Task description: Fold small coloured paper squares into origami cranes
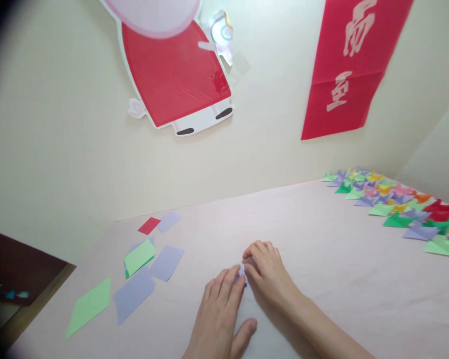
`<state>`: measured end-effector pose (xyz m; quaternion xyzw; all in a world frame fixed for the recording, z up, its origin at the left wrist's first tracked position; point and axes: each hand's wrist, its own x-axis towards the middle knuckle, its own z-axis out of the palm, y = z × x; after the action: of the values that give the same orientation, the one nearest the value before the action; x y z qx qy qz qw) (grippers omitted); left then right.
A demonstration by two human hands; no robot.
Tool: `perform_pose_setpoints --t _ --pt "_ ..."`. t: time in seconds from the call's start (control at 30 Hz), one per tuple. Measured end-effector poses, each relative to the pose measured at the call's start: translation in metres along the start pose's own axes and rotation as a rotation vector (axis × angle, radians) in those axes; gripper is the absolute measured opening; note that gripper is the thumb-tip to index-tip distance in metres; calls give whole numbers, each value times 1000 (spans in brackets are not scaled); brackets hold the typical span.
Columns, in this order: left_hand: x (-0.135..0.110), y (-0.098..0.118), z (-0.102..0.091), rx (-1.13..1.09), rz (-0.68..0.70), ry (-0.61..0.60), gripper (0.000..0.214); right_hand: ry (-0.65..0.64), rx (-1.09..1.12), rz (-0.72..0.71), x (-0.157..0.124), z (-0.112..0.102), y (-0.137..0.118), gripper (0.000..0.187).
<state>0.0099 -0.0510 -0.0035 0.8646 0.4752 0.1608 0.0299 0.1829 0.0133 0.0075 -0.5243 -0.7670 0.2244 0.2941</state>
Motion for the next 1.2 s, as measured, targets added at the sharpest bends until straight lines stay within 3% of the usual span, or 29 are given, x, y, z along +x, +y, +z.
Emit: perform_pose_setpoints --t 0.17,0.37,0.7,1.2 --pt "14 -12 -21 -148 -22 -130 39 -67 18 -63 -6 -5 -4 14" --pt "19 -23 -22 -276 -76 -179 32 -172 62 -68 -13 4 0 20" --pt "18 -25 -18 -326 -70 -44 12 -187 79 -21 -14 0 -3 18" --pt "19 -26 -7 -406 -128 105 17 -209 28 5 -10 6 1 11"
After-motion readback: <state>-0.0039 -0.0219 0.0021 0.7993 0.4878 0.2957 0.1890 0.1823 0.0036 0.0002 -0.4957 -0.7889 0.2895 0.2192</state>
